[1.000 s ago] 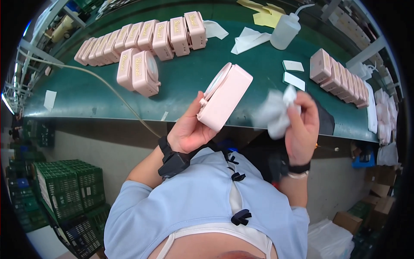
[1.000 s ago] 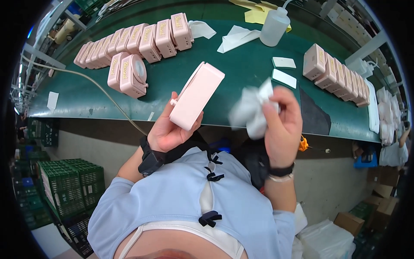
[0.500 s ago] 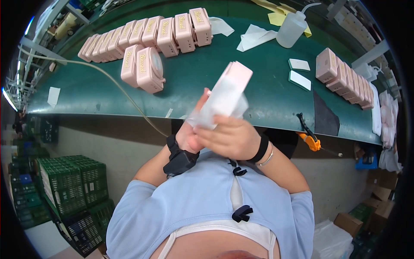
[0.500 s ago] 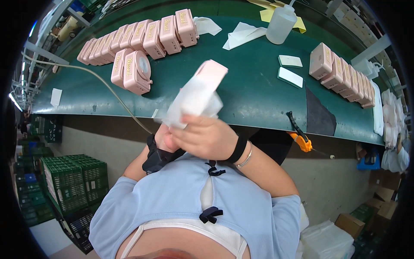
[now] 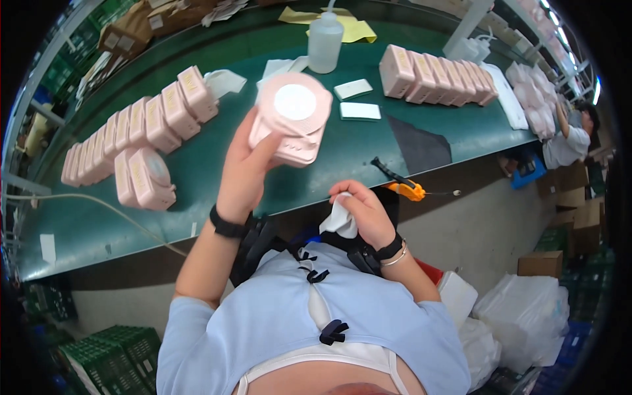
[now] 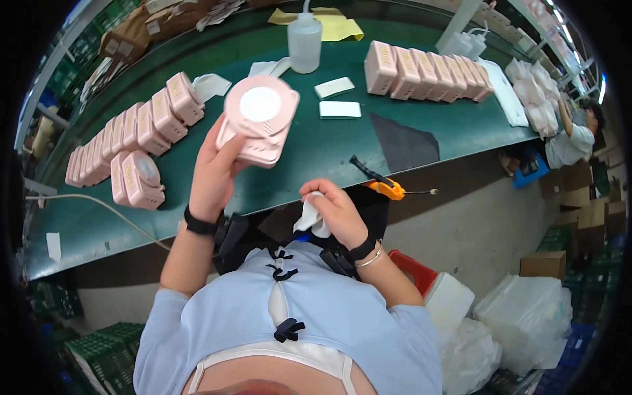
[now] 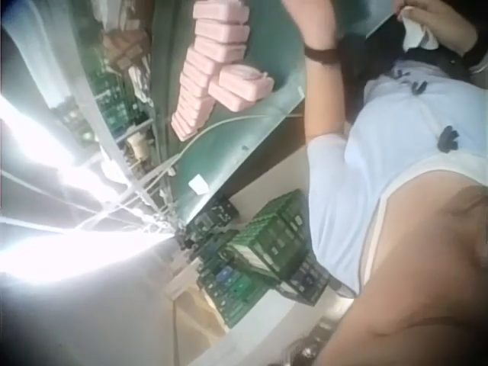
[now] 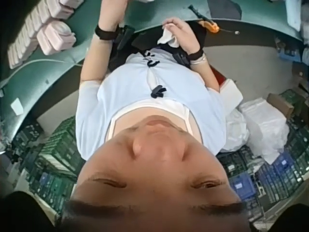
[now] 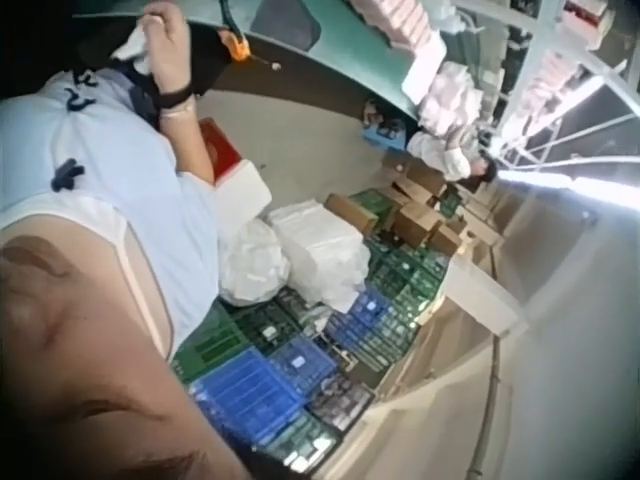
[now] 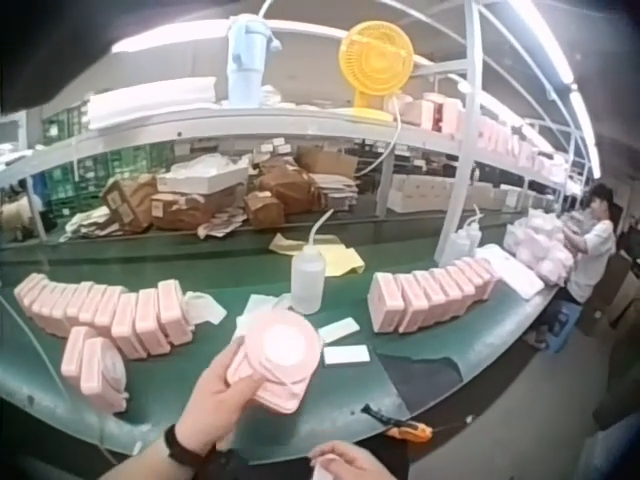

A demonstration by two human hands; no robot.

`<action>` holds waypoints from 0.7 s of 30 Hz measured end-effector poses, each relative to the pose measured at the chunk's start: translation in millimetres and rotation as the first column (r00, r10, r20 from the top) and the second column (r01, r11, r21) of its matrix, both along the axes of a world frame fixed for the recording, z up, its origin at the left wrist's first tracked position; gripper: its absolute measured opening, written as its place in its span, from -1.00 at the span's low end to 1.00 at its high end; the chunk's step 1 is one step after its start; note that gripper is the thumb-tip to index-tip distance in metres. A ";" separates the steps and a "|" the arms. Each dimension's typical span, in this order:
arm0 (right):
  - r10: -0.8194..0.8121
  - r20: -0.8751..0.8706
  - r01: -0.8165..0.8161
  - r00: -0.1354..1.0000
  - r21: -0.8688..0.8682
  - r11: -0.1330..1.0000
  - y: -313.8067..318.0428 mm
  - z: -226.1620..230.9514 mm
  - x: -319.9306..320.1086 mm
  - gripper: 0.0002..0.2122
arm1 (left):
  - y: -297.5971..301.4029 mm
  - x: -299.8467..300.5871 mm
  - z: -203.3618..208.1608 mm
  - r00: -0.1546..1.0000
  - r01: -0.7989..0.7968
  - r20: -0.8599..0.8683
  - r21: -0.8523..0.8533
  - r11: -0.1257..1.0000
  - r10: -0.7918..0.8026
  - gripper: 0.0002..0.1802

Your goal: Cleaning and inspecting pink plastic electronic housings using an air nozzle and a cleaning cloth on an assembly line.

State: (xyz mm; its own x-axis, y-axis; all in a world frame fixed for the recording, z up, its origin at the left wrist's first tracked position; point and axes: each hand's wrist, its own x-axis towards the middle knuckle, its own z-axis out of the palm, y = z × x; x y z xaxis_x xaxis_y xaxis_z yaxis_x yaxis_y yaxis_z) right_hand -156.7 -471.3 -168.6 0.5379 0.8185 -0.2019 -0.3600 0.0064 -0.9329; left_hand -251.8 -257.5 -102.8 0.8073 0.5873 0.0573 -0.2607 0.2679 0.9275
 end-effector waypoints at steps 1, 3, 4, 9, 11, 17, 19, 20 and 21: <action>0.039 0.015 -0.038 0.999 -0.014 0.999 -10.0 -1.7 0.4 -0.87 | 1.0 21.2 -0.4 1.000 0.019 -0.008 0.174 0.985 -0.018 -0.39; 0.078 0.083 -0.073 0.993 -0.064 0.995 -30.9 -4.4 3.3 -0.87 | 10.8 73.6 -0.5 1.000 -0.016 -0.009 0.542 0.840 0.025 -0.34; 0.132 0.138 -0.117 0.982 -0.116 0.986 -42.1 -6.0 5.2 -0.86 | 13.7 100.9 -0.4 0.997 -0.052 0.007 0.826 0.561 0.081 -0.29; 0.178 0.168 -0.127 0.970 -0.277 0.953 -90.6 -11.9 4.8 -0.84 | 1.3 202.0 15.7 0.951 -0.034 -0.068 0.947 0.321 0.301 -0.24; 0.136 0.160 -0.087 0.978 -0.282 0.956 -108.9 -16.3 4.2 -0.84 | -3.5 236.6 18.9 0.928 -0.003 -0.111 0.952 0.306 0.356 -0.28; 0.037 0.179 0.018 0.983 -0.296 0.955 -141.4 -24.6 -4.7 -0.84 | -5.6 314.3 0.7 0.815 0.144 -0.279 0.947 0.288 0.508 -0.35; 0.025 0.186 0.029 0.982 -0.285 0.958 -147.9 -29.4 -5.8 -0.84 | -9.2 328.2 -4.6 0.798 0.161 -0.287 0.949 0.272 0.530 -0.36; 0.018 0.183 0.034 0.983 -0.277 0.960 -151.1 -32.4 -6.4 -0.84 | -14.1 330.9 -7.1 0.788 0.154 -0.300 0.941 0.301 0.537 -0.38; 0.005 0.179 0.043 0.984 -0.267 0.963 -154.6 -35.7 -7.0 -0.84 | -21.5 331.4 -8.3 0.781 0.149 -0.314 0.933 0.328 0.540 -0.39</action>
State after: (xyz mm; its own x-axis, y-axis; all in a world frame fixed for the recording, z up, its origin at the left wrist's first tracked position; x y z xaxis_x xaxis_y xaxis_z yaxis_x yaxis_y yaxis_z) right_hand -163.6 -625.9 -204.3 0.5998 0.7363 -0.3132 -0.1914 -0.2481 -0.9496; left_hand 79.7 -278.9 -111.1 0.7526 0.5840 0.3041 0.3993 -0.7721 0.4944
